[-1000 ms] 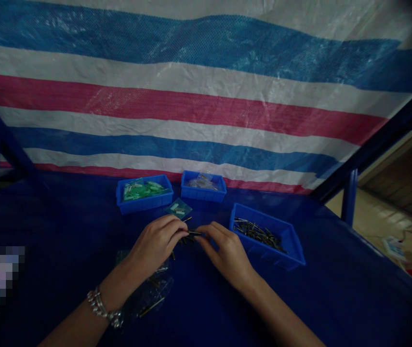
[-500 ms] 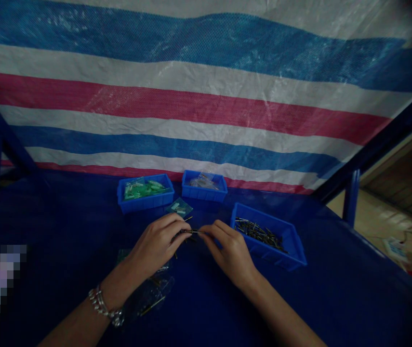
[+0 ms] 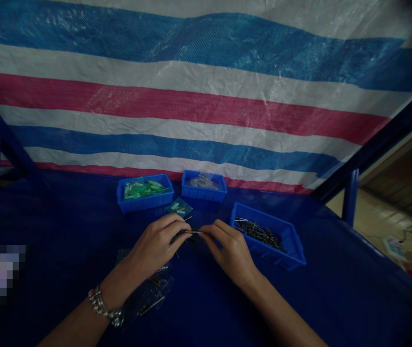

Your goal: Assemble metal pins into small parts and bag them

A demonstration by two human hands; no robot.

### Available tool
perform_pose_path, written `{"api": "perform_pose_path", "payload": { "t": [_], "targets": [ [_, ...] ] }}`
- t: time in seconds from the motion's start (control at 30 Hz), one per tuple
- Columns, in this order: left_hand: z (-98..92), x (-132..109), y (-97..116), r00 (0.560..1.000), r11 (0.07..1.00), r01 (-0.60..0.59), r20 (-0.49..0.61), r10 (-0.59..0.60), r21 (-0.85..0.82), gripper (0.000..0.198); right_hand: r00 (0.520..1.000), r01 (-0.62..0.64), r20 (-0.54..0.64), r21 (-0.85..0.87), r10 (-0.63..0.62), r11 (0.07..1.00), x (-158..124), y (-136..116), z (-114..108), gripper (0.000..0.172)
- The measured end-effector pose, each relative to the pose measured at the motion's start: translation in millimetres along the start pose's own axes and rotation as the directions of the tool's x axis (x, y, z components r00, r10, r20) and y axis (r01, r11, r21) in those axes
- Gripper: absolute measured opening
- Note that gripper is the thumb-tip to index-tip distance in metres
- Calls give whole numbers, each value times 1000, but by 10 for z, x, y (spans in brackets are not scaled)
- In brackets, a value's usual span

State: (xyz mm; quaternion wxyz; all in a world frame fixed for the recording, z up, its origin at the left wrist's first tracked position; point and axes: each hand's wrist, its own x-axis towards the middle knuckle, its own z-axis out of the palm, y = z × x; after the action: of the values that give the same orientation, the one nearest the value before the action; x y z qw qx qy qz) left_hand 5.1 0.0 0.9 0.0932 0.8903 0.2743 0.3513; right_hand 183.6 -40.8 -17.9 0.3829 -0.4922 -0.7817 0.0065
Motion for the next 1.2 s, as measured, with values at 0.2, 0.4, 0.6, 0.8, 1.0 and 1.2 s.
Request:
{"api": "perform_pose_path", "payload": {
  "t": [0.2, 0.4, 0.6, 0.8, 1.0, 1.2],
  "targets": [
    [12, -16, -24, 1000, 1000, 5, 11, -5, 0, 9, 1000, 19, -5, -5, -19, 1000, -2, 7, 3, 17],
    [13, -12, -26, 1000, 1000, 14, 7, -14, -18, 8, 1000, -2, 15, -28, 2, 1000, -5, 8, 11, 17],
    [7, -17, -30, 1000, 1000, 23, -7, -23, -18, 9, 1000, -1, -15, -37, 0, 999, -1, 2, 2, 16],
    [0, -8, -17, 1000, 1000, 20, -15, -20, -12, 9, 999, -1, -41, -79, -2, 997, 2, 5, -1, 17],
    [7, -9, -28, 999, 1000, 22, -27, -22, -3, 9, 998, 1, -58, -76, -6, 997, 1, 2, -3, 16],
    [6, -5, -19, 1000, 1000, 18, -23, -18, -6, 10, 998, 4, -68, -55, -8, 999, 3, -5, -5, 16]
  ]
}}
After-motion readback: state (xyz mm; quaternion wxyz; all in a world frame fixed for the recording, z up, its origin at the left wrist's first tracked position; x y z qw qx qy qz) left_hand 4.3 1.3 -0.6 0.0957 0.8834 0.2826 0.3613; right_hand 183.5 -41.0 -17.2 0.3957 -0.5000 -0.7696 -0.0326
